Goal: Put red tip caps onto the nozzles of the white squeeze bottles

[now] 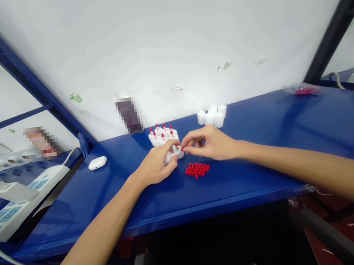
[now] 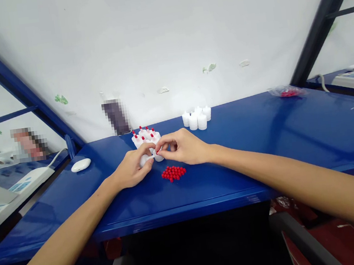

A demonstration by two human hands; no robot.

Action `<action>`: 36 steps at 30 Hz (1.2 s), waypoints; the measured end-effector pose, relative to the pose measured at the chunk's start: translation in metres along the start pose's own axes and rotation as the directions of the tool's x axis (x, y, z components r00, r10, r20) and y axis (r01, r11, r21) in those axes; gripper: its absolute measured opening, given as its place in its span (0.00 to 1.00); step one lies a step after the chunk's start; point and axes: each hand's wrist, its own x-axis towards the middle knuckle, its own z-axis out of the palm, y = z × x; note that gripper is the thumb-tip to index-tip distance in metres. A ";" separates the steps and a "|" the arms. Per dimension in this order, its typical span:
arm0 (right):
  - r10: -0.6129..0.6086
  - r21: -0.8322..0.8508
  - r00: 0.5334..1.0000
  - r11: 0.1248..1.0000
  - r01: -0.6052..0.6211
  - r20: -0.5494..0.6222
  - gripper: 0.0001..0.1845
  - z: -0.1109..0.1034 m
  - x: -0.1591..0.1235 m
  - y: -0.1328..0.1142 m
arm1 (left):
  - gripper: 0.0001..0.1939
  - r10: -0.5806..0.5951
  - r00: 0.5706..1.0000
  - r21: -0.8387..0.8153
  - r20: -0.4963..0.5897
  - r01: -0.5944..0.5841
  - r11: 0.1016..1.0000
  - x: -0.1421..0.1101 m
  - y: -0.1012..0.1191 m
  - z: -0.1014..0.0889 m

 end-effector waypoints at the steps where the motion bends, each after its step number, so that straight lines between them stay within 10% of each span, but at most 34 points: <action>1: -0.001 0.026 1.000 1.000 0.001 0.001 0.08 0.002 -0.001 -0.002 | 0.17 0.005 1.000 -0.007 -0.009 -0.005 1.000 0.000 0.001 0.000; 14: 0.069 0.145 0.975 0.984 -0.102 0.213 0.09 0.001 -0.001 0.001 | 0.18 0.117 0.993 0.088 -0.035 -0.114 0.990 0.001 0.007 0.008; 30: 0.085 0.152 0.979 0.982 -0.114 0.185 0.11 0.002 0.003 0.006 | 0.21 0.150 0.986 0.121 -0.076 -0.140 0.983 0.006 0.001 0.011; 36: -0.221 -0.067 0.974 0.972 0.224 0.046 0.14 0.008 0.002 -0.001 | 0.27 -0.005 0.965 -0.051 -0.262 -0.009 0.999 0.010 0.007 0.010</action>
